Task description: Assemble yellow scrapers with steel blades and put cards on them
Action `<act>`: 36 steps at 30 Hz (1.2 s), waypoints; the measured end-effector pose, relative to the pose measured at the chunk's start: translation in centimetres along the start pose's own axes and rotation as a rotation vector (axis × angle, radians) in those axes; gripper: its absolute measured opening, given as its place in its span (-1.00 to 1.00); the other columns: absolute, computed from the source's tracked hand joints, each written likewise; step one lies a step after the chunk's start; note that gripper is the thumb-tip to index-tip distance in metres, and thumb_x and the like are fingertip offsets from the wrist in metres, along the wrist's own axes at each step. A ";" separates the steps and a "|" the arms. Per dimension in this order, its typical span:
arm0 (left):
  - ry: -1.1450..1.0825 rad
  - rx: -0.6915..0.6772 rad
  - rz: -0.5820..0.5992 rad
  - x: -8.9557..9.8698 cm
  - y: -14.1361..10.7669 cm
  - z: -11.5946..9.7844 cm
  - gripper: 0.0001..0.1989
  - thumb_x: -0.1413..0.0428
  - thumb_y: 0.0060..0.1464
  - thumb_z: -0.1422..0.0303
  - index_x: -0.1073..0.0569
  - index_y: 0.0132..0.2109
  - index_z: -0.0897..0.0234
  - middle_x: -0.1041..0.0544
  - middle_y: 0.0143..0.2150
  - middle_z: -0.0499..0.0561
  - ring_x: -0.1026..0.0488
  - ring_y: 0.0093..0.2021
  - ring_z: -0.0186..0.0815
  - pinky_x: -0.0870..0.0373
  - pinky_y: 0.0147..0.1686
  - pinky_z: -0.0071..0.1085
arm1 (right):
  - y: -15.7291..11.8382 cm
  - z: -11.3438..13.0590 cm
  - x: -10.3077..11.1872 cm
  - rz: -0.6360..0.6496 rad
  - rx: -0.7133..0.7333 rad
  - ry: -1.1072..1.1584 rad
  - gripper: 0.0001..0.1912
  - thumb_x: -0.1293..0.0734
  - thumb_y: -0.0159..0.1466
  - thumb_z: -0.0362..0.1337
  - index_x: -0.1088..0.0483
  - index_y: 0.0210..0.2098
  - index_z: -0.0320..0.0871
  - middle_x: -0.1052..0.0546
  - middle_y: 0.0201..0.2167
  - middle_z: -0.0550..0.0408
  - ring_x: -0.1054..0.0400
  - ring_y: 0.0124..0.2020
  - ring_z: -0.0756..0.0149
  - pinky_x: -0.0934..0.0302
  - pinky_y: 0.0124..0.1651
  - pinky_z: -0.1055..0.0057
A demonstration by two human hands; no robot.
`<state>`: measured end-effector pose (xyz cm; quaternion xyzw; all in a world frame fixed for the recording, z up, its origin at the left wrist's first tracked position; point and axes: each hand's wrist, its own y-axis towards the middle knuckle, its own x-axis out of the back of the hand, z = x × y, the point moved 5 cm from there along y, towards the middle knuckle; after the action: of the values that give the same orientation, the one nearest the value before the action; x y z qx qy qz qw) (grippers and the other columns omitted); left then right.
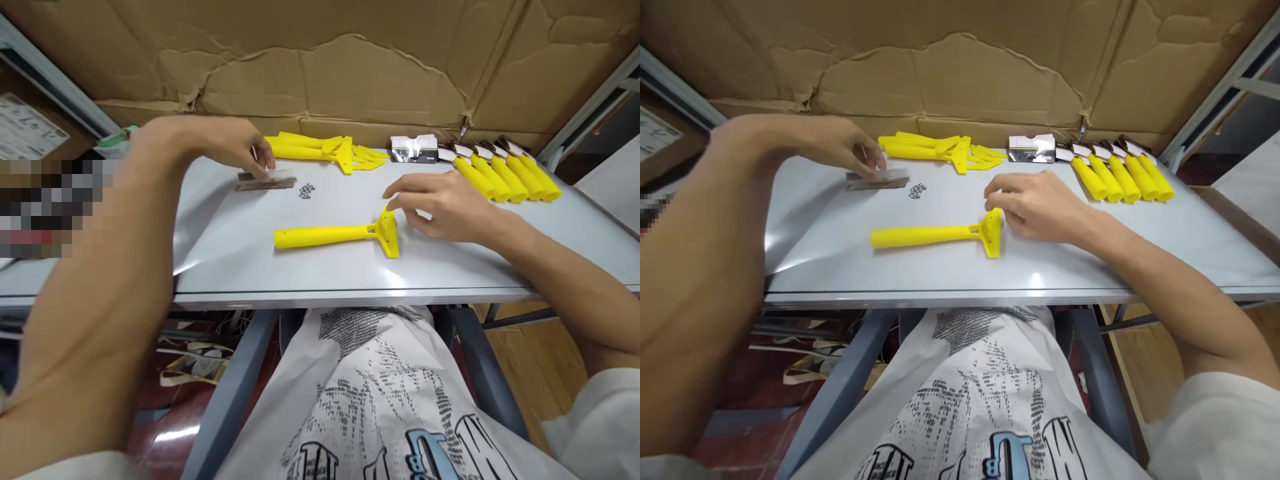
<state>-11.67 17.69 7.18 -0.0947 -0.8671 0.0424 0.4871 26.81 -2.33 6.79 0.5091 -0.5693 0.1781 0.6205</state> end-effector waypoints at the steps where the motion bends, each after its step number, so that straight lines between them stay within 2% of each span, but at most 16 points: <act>1: 0.021 -0.018 -0.050 0.5 -0.3 -0.2 -0.62 -0.68 -0.15 0.53 -0.68 -0.32 0.13 -0.46 -0.50 -0.16 -0.50 0.18 -0.10 -0.28 0.40 -0.36 | 0.0 -0.3 0.5 -0.055 -0.060 0.038 -0.64 -0.25 0.50 -0.40 -0.70 0.00 -0.05 -0.80 0.10 0.02 -0.72 -0.05 0.08 -0.39 -0.19 0.18; 3: 0.087 -0.092 -0.144 1.0 -2.0 -1.8 -0.67 -0.65 -0.04 0.52 -0.72 -0.25 0.11 -0.53 -0.44 -0.18 -0.47 0.02 -0.18 -0.26 0.46 -0.26 | 0.0 -0.9 1.4 -0.160 -0.173 0.120 -0.71 -0.29 0.51 -0.31 -0.70 -0.07 -0.04 -0.80 -0.05 -0.01 -0.69 -0.16 0.06 -0.50 -0.12 0.06; 5: 0.066 -0.222 -0.184 0.2 -4.5 -4.9 -0.77 -0.57 0.13 0.51 -0.74 -0.19 0.09 -0.62 -0.33 -0.16 -0.45 -0.13 -0.25 -0.39 0.33 -0.27 | -0.1 -1.4 2.1 -0.243 -0.278 0.209 -0.78 -0.34 0.51 -0.25 -0.68 -0.08 0.00 -0.79 -0.11 -0.02 -0.64 -0.26 0.07 -0.56 -0.12 -0.01; 7: -0.026 -0.375 -0.204 -1.8 -7.2 -8.8 -0.78 -0.54 0.15 0.55 -0.76 -0.21 0.10 -0.68 -0.24 -0.13 -0.52 -0.11 -0.26 -0.45 0.22 -0.32 | -0.3 -1.9 2.2 -0.282 -0.397 0.311 -0.79 -0.42 0.49 -0.20 -0.66 0.06 0.04 -0.78 0.01 -0.05 -0.65 -0.22 0.05 -0.61 -0.16 -0.02; 8: -0.083 -0.447 -0.204 -3.0 -8.6 -10.7 -0.77 -0.56 0.13 0.55 -0.76 -0.24 0.11 -0.71 -0.21 -0.11 -0.56 -0.08 -0.24 -0.46 0.18 -0.32 | -0.4 -2.2 2.0 -0.281 -0.452 0.365 -0.69 -0.46 0.47 -0.18 -0.63 0.18 0.06 -0.77 0.10 -0.06 -0.67 -0.18 0.04 -0.62 -0.18 0.00; 10: -0.217 -0.530 -0.127 -5.8 -10.7 -13.7 -0.75 -0.58 0.07 0.57 -0.76 -0.28 0.13 -0.72 -0.23 -0.06 -0.66 -0.04 -0.16 -0.51 0.11 -0.29 | -0.5 -2.6 1.2 -0.250 -0.525 0.466 -0.44 -0.54 0.43 -0.08 -0.51 0.38 0.08 -0.72 0.24 -0.08 -0.70 -0.15 0.04 -0.64 -0.25 0.06; 11: -0.260 -0.559 -0.096 -7.0 -11.6 -14.8 -0.74 -0.59 0.05 0.59 -0.75 -0.30 0.14 -0.71 -0.27 -0.05 -0.68 -0.04 -0.14 -0.53 0.07 -0.29 | -0.4 -2.7 0.7 -0.232 -0.541 0.520 -0.38 -0.58 0.41 -0.01 -0.50 0.40 0.07 -0.72 0.22 -0.07 -0.70 -0.17 0.07 -0.63 -0.28 0.09; 13: -0.328 -0.604 -0.058 -8.9 -12.7 -16.2 -0.74 -0.59 0.04 0.62 -0.77 -0.30 0.16 -0.70 -0.33 -0.04 -0.71 -0.07 -0.12 -0.53 0.02 -0.28 | -0.3 -2.5 -0.2 -0.196 -0.547 0.652 -0.44 -0.61 0.39 0.14 -0.60 0.24 0.03 -0.76 0.04 -0.03 -0.68 -0.28 0.14 -0.62 -0.34 0.16; 16: -0.296 -0.736 -0.048 -10.3 -13.5 -17.1 -0.77 -0.58 0.09 0.60 -0.81 -0.26 0.17 -0.72 -0.33 -0.04 -0.70 -0.19 -0.19 -0.53 -0.06 -0.29 | 0.0 -2.1 -0.8 -0.217 -0.544 0.828 -0.53 -0.64 0.36 0.24 -0.69 -0.13 -0.02 -0.73 -0.29 0.04 -0.58 -0.45 0.24 -0.59 -0.43 0.21; 18: -0.242 -0.820 -0.066 -10.4 -13.5 -17.0 -0.83 -0.57 0.13 0.53 -0.82 -0.22 0.18 -0.74 -0.31 -0.04 -0.68 -0.26 -0.24 -0.54 -0.11 -0.30 | 0.1 -1.9 -0.7 -0.269 -0.559 0.888 -0.54 -0.67 0.33 0.23 -0.69 -0.22 -0.04 -0.71 -0.36 0.07 -0.52 -0.50 0.29 -0.54 -0.48 0.26; 20: -0.225 -0.852 -0.082 -9.9 -13.0 -16.6 -0.88 -0.58 0.14 0.41 -0.81 -0.21 0.20 -0.75 -0.29 -0.03 -0.67 -0.28 -0.25 -0.55 -0.17 -0.32 | 0.1 -1.9 -0.3 -0.344 -0.581 0.925 -0.52 -0.70 0.30 0.22 -0.68 -0.26 -0.07 -0.71 -0.38 0.07 -0.50 -0.53 0.34 -0.47 -0.52 0.33; 25: -0.289 -0.876 0.012 -9.0 -12.0 -15.5 -0.72 -0.53 0.20 0.11 -0.76 -0.20 0.21 -0.72 -0.35 -0.01 -0.56 -0.39 -0.31 -0.51 -0.37 -0.34 | 0.2 -2.6 0.2 -0.495 -0.591 1.031 -0.42 -0.76 0.18 0.26 -0.64 -0.30 -0.11 -0.69 -0.41 0.11 -0.46 -0.55 0.43 -0.33 -0.58 0.44; 27: -0.312 -0.878 0.035 -9.2 -11.9 -15.5 -0.72 -0.51 0.20 0.09 -0.75 -0.22 0.21 -0.71 -0.35 0.00 -0.53 -0.40 -0.34 -0.51 -0.37 -0.34 | 0.2 -2.6 0.3 -0.518 -0.580 1.034 -0.41 -0.77 0.15 0.27 -0.62 -0.33 -0.10 -0.65 -0.45 0.14 -0.41 -0.56 0.44 -0.28 -0.60 0.44; 30: -0.274 -0.902 -0.002 -9.7 -12.3 -15.9 -0.74 -0.44 0.22 0.10 -0.75 -0.23 0.21 -0.72 -0.32 0.00 -0.57 -0.35 -0.32 -0.50 -0.34 -0.37 | 0.2 -2.2 0.5 -0.545 -0.575 0.997 -0.37 -0.76 0.14 0.31 -0.58 -0.38 -0.09 -0.60 -0.48 0.15 -0.38 -0.56 0.44 -0.24 -0.61 0.43; 32: -0.219 -0.930 -0.021 -10.2 -12.7 -16.2 -0.75 -0.39 0.22 0.11 -0.74 -0.24 0.20 -0.72 -0.31 -0.01 -0.61 -0.30 -0.30 -0.49 -0.30 -0.40 | 0.0 -1.9 0.6 -0.564 -0.573 0.968 -0.36 -0.75 0.15 0.32 -0.57 -0.38 -0.08 -0.61 -0.45 0.15 -0.38 -0.55 0.44 -0.24 -0.61 0.44; 36: -0.149 -0.940 0.025 -10.9 -13.1 -16.5 -0.76 -0.33 0.24 0.12 -0.74 -0.25 0.17 -0.71 -0.31 -0.05 -0.66 -0.24 -0.27 -0.49 -0.24 -0.43 | -0.2 -1.3 0.8 -0.589 -0.529 0.938 -0.41 -0.73 0.22 0.26 -0.57 -0.34 -0.10 -0.64 -0.40 0.14 -0.43 -0.53 0.46 -0.25 -0.62 0.49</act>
<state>6.38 2.26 8.83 -0.3118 -0.8237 -0.3421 0.3276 27.84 -1.58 7.60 0.3414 -0.0958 0.0567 0.9333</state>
